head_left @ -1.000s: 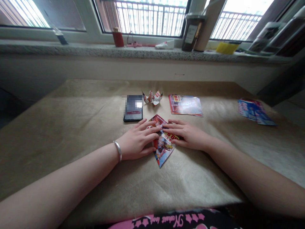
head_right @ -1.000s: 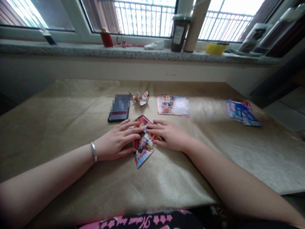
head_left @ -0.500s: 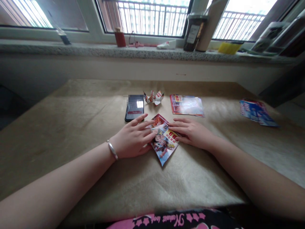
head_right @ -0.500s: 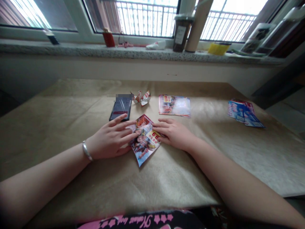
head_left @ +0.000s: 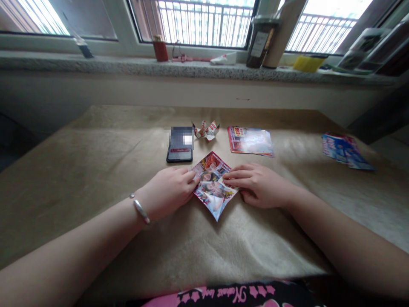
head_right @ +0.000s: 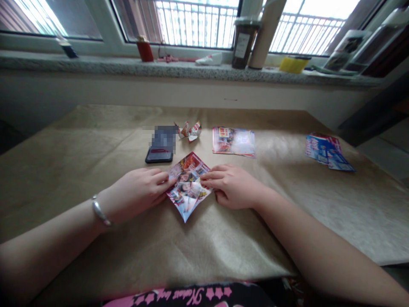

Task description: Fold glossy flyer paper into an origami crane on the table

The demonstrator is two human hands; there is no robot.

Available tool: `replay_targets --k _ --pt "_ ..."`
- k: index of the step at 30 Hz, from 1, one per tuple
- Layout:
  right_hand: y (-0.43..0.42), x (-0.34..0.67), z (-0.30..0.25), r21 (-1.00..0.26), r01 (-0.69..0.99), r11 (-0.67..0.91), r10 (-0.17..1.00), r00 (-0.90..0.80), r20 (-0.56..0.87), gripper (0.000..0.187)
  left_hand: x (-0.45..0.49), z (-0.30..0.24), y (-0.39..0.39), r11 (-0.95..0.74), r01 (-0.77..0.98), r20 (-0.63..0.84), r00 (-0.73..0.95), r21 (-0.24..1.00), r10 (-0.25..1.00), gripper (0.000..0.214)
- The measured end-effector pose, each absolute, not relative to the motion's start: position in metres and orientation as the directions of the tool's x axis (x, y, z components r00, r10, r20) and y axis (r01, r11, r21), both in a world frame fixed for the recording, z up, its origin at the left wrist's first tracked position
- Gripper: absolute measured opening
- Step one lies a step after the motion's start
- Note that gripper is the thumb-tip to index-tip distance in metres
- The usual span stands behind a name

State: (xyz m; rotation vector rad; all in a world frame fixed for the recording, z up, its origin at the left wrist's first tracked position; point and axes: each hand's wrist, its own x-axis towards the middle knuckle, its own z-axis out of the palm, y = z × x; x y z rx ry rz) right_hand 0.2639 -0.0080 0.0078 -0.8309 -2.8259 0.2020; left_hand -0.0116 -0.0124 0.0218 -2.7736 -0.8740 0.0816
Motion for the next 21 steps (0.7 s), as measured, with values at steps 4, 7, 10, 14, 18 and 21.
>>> replay_targets --k 4,7,10,14,18,21 --pt "-0.009 0.265 0.009 -0.135 0.537 0.832 0.552 -0.825 0.121 0.039 -0.015 0.026 -0.009 -0.791 0.580 -0.015 0.805 -0.194 0.593 0.018" --pt "-0.009 0.266 0.006 -0.100 0.573 0.813 0.582 -0.798 0.156 0.030 -0.016 0.029 -0.008 -0.791 0.587 -0.043 0.798 -0.174 0.602 0.022" --pt "-0.010 0.267 0.002 -0.066 0.613 0.787 0.614 -0.770 0.171 0.029 -0.016 0.032 -0.006 -0.763 0.631 -0.081 0.761 -0.139 0.644 0.023" --pt "-0.011 0.267 0.000 -0.107 0.709 0.697 0.717 -0.682 0.145 0.026 -0.019 0.029 -0.002 -0.719 0.691 -0.066 0.716 -0.072 0.695 0.026" --pt "-0.009 0.263 -0.003 -0.192 0.766 0.613 0.790 -0.593 0.155 0.019 -0.020 0.021 0.003 -0.673 0.739 -0.006 0.673 0.017 0.739 0.025" --pt "-0.006 0.257 -0.007 -0.246 0.810 0.532 0.847 -0.511 0.148 0.014 -0.016 0.014 0.006 -0.645 0.755 0.062 0.643 0.116 0.764 0.023"
